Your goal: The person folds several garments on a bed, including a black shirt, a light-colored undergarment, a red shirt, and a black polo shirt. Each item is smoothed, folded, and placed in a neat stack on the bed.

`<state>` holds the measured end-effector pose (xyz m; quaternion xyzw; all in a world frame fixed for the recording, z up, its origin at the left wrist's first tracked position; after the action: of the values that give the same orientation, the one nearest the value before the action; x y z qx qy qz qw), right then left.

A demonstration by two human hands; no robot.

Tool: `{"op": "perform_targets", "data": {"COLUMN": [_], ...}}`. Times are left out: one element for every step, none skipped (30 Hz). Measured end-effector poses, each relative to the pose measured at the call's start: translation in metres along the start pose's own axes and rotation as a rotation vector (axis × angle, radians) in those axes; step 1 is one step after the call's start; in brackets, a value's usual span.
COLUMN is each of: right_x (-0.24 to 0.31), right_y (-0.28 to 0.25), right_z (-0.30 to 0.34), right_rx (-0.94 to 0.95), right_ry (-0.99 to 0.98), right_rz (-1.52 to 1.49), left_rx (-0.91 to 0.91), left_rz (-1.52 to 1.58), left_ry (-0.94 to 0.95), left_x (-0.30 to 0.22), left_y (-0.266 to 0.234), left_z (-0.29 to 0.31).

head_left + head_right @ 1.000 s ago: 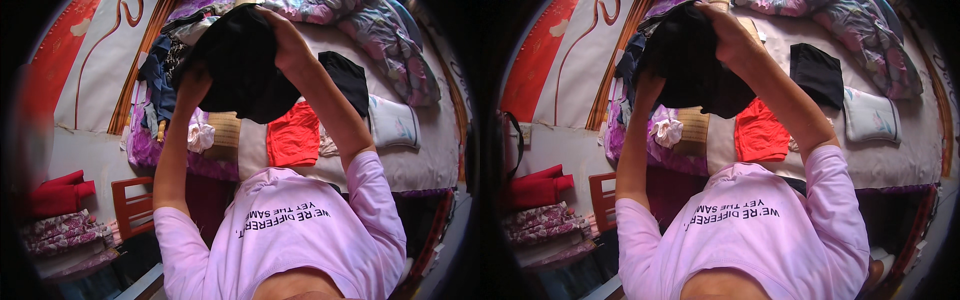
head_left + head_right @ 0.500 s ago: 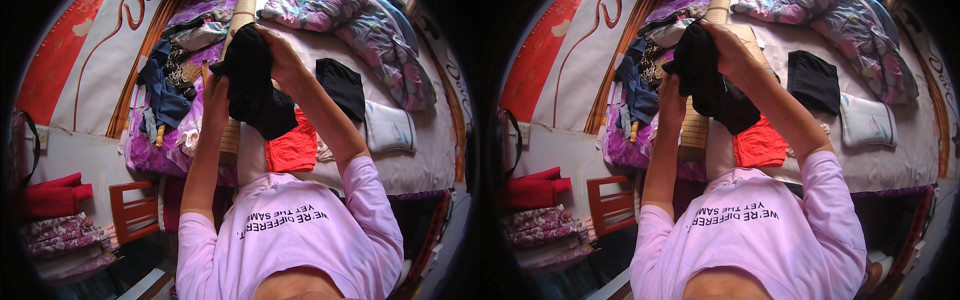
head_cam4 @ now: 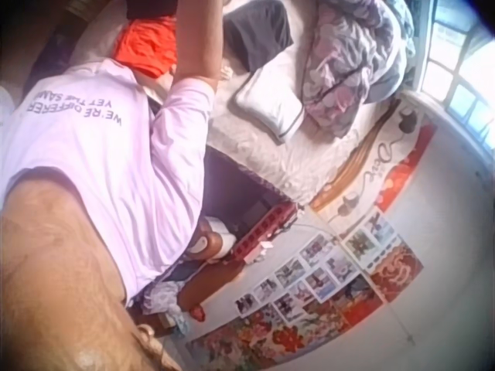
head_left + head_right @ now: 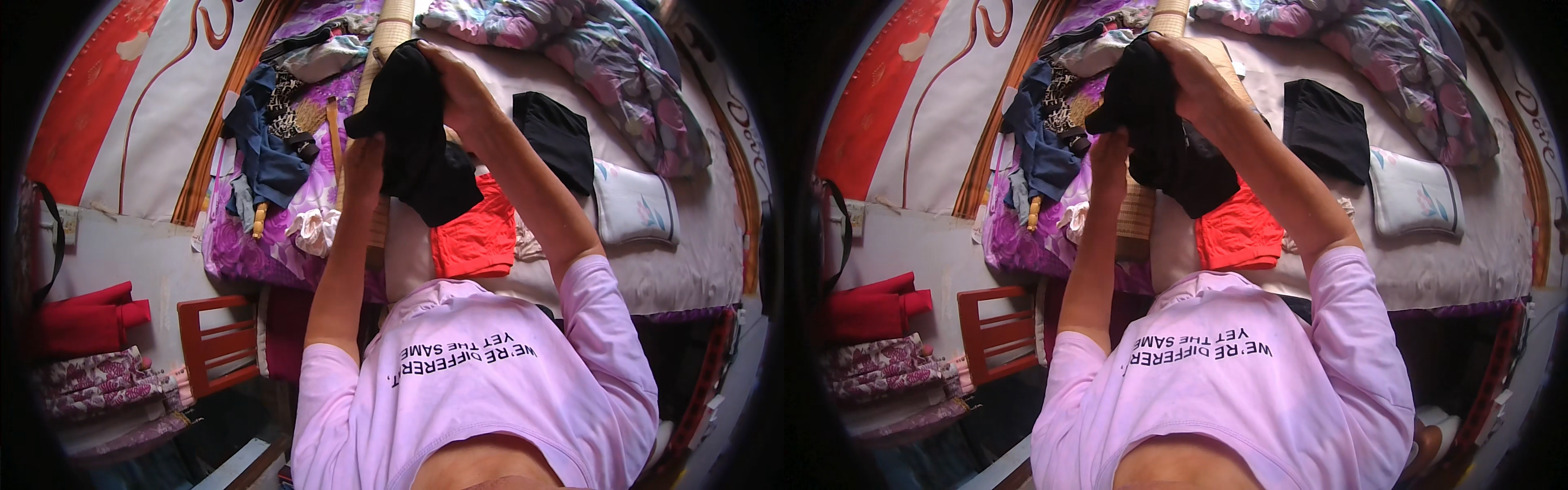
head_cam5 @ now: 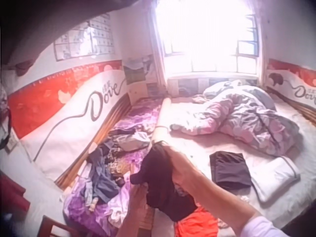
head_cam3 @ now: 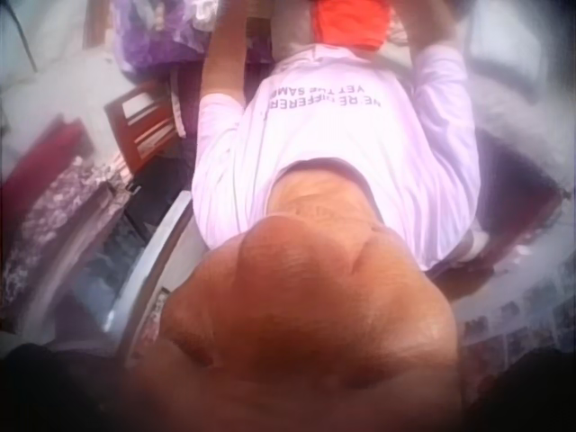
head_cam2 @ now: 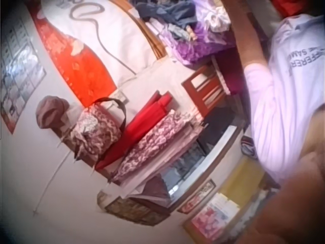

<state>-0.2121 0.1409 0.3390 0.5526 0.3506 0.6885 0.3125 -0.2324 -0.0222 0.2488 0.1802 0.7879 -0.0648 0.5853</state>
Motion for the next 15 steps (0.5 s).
{"op": "perform_targets", "data": {"right_x": [0.003,0.005,0.008,0.013,0.017,0.019,0.02,0.022,0.026,0.027,0.029,0.031,0.028,0.025,0.02], "right_y": [0.001,0.001,-0.002,-0.006,-0.011,-0.017,-0.022,-0.025,-0.023,-0.019,-0.014,-0.006,0.01,0.028,0.046], "right_z": [0.002,0.003,0.003,0.003,0.005,0.007,0.009,0.009,0.014,0.019,0.023,0.024,0.027,0.031,0.037], "right_rx": [-0.018,-0.036,-0.059,-0.079,-0.104,-0.146,-0.183,-0.221,-0.269,-0.31,-0.352,-0.277,-0.174,-0.072,0.032], "right_ry": [-0.037,-0.073,-0.108,-0.141,-0.176,-0.175,-0.17,-0.167,-0.243,-0.316,-0.39,-0.441,-0.467,-0.493,-0.513], "right_rz": [0.02,0.039,0.09,0.142,0.195,0.279,0.364,0.45,0.597,0.742,0.888,0.888,0.936,0.981,1.021], "left_rx": [0.001,0.001,-0.001,-0.015,-0.028,0.032,0.087,0.089,0.096,0.097,0.121,0.145,0.164,0.246,0.291], "left_rz": [-0.091,-0.182,-0.266,-0.357,-0.436,-0.331,-0.231,-0.037,0.161,0.351,0.343,0.331,0.319,0.347,0.365], "left_ry": [0.093,0.186,0.301,0.416,0.55,0.544,0.537,0.431,0.32,0.207,0.193,0.183,0.172,0.203,0.178], "left_x": [-0.011,-0.023,-0.041,-0.062,-0.088,-0.114,-0.139,-0.157,-0.171,-0.175,-0.171,-0.167,-0.161,-0.158,-0.152], "left_y": [-0.002,-0.006,-0.011,-0.017,-0.02,-0.019,-0.017,-0.01,0.001,0.008,0.013,0.017,0.019,0.025,0.024], "left_z": [-0.006,-0.013,-0.021,-0.028,-0.036,-0.042,-0.047,-0.052,-0.058,-0.059,-0.062,-0.067,-0.07,-0.071,-0.072]}}
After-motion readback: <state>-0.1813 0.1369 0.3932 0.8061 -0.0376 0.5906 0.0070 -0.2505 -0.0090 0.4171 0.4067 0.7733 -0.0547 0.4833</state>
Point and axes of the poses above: each hand's wrist, its own z-axis away from the middle knuckle, its own y-axis out of the palm, x = y × z, the point moved 3 cm from there along -z, towards the middle knuckle, and after that the axes turned 15 degrees about y, right-handed, at the moved point
